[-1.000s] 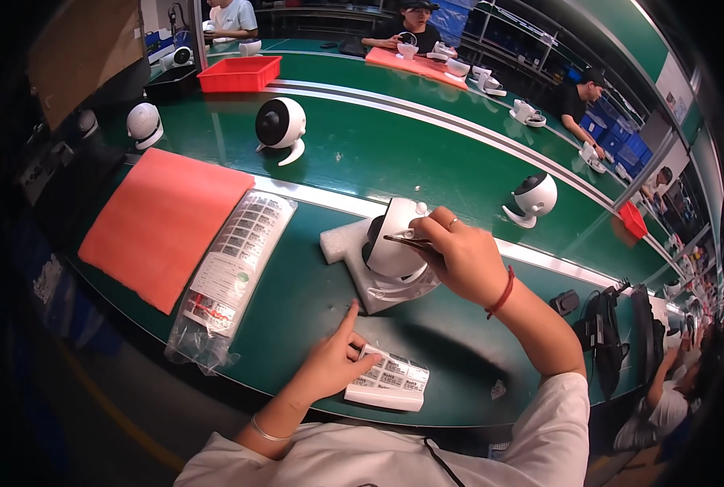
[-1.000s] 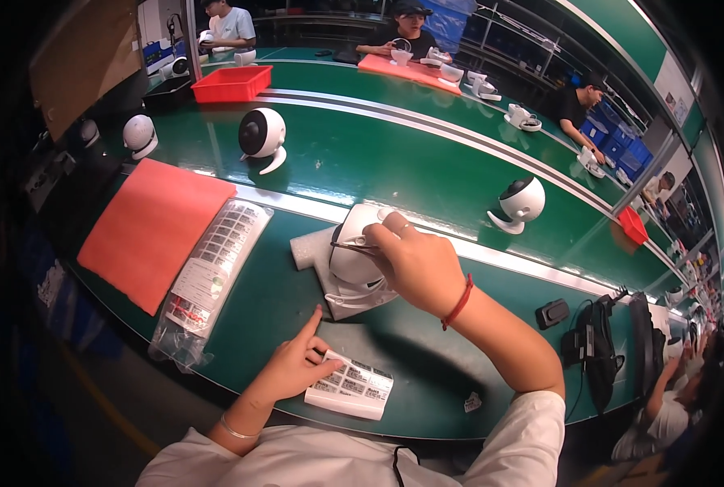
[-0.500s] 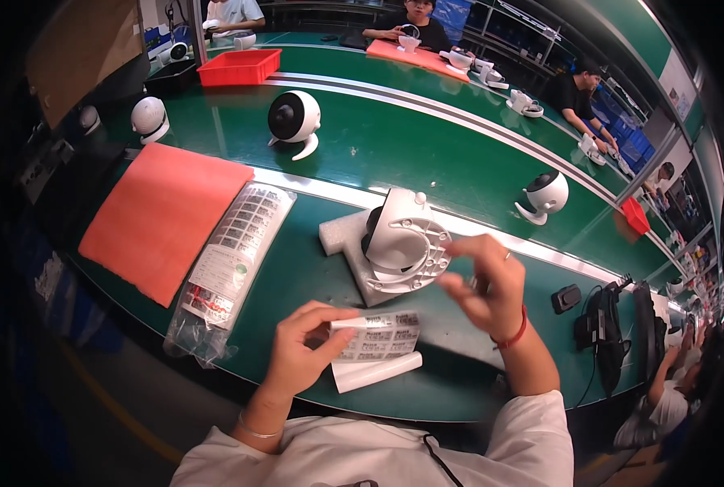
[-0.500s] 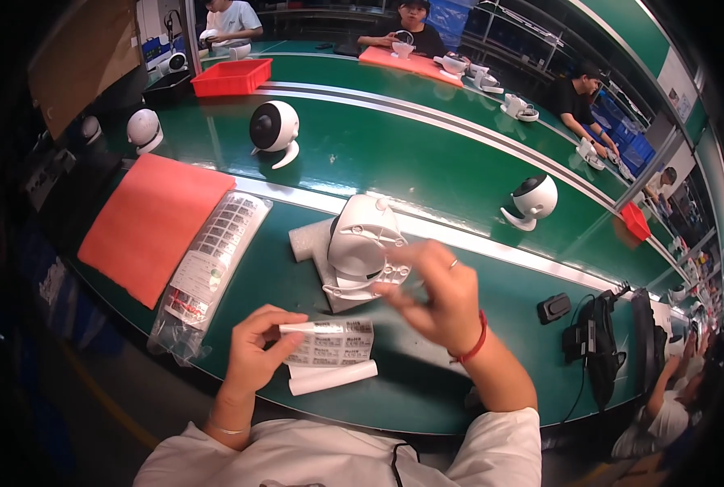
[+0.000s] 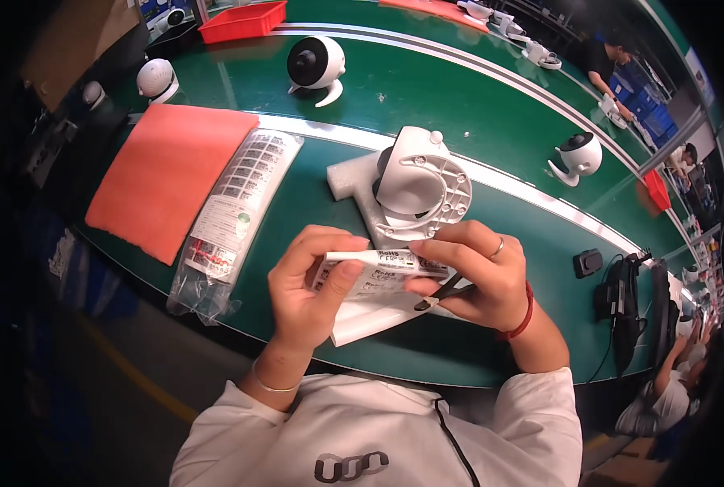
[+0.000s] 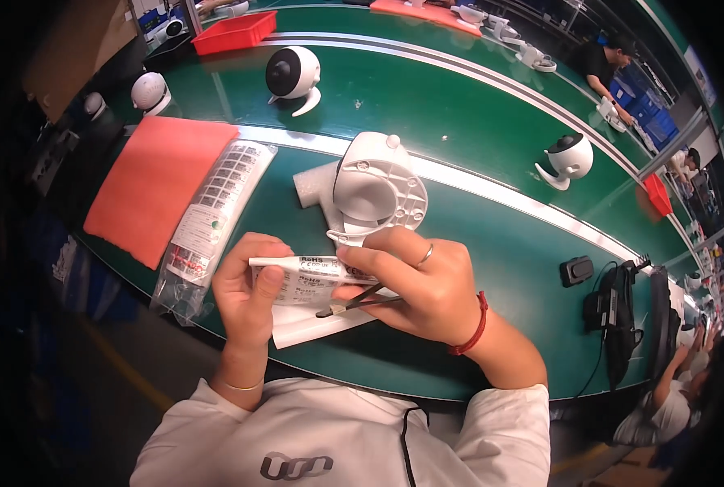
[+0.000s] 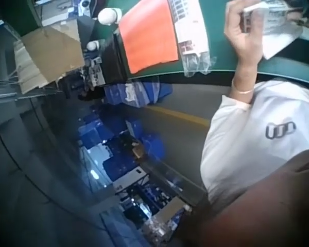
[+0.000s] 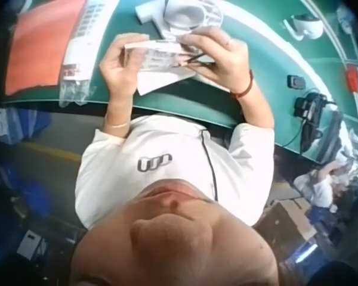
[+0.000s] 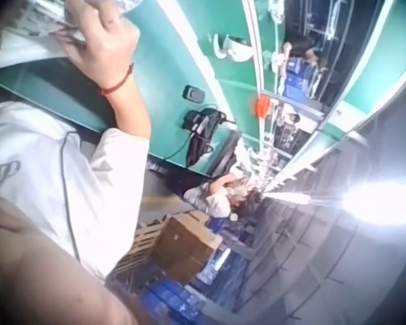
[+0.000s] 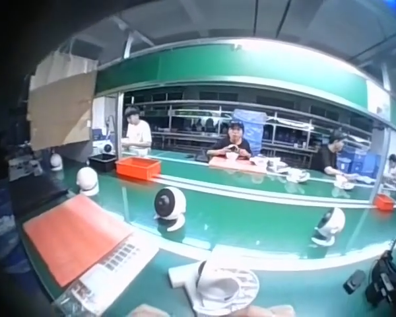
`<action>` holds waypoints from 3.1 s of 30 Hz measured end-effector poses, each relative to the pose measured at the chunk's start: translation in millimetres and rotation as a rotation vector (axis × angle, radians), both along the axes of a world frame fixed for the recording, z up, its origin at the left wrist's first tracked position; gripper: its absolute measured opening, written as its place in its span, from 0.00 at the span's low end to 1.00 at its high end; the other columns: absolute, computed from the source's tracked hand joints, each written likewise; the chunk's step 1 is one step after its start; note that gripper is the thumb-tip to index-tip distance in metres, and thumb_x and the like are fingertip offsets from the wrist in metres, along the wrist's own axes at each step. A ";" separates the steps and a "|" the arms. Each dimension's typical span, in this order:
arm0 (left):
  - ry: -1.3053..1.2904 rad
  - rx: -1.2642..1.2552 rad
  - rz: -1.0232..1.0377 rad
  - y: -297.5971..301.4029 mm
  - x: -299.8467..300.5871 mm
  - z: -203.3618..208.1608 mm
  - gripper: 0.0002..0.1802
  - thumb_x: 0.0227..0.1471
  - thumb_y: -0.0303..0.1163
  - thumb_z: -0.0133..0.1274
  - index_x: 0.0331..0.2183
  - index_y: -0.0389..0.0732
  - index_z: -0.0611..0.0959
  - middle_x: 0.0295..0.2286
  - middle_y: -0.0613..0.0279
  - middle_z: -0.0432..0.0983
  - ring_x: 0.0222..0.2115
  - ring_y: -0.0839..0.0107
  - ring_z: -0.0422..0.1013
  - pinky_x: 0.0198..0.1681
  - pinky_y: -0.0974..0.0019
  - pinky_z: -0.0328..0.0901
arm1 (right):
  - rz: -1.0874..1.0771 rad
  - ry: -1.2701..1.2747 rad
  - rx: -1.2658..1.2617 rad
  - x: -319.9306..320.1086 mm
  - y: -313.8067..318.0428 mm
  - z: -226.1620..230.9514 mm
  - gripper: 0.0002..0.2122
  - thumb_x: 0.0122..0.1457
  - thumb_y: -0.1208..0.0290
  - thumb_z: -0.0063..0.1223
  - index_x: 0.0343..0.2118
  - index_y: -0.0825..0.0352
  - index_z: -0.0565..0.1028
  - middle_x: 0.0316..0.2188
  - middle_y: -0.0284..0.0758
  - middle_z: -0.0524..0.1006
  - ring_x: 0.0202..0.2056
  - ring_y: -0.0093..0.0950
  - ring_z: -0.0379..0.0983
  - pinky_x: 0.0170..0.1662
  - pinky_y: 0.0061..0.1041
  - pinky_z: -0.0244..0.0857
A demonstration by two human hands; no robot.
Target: Applying identification and compliance stickers to security camera housings at an assembly line.
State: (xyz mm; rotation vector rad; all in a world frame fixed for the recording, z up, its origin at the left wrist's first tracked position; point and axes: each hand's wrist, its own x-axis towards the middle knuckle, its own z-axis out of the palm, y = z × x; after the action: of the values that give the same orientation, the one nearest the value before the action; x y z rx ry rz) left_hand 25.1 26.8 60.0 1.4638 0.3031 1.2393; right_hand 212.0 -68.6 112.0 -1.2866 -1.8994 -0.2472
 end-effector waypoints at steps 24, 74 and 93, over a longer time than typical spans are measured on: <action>0.181 0.061 -0.005 -2.7 1.8 6.5 0.06 0.41 0.15 0.61 0.27 0.33 0.83 0.24 0.58 0.77 0.24 0.75 0.71 0.28 0.76 0.64 | -0.180 0.633 0.064 22.5 -35.2 18.2 0.22 0.66 0.63 0.36 0.21 0.71 0.74 0.21 0.33 0.74 0.16 0.16 0.55 0.21 0.19 0.48; 0.240 0.034 0.059 -10.2 11.4 5.8 0.13 0.44 0.15 0.59 0.36 0.34 0.83 0.31 0.60 0.81 0.31 0.78 0.75 0.34 0.76 0.69 | 0.094 0.275 -0.177 -9.0 -25.1 20.8 0.15 0.43 0.83 0.66 0.37 0.70 0.80 0.31 0.38 0.77 0.30 0.30 0.76 0.32 0.24 0.70; 0.373 0.104 -0.108 -15.5 -2.6 -15.7 0.30 0.48 0.15 0.55 0.54 0.35 0.68 0.36 0.53 0.81 0.39 0.70 0.77 0.41 0.70 0.70 | -0.057 0.095 0.009 0.6 -33.2 21.1 0.12 0.39 0.85 0.64 0.31 0.69 0.80 0.23 0.34 0.76 0.22 0.28 0.74 0.25 0.24 0.67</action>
State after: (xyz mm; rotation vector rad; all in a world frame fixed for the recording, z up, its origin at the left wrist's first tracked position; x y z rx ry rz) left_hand 22.5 11.3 44.4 1.7781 0.4074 0.9018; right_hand 212.7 -101.8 133.0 -1.3250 -1.7815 -0.2204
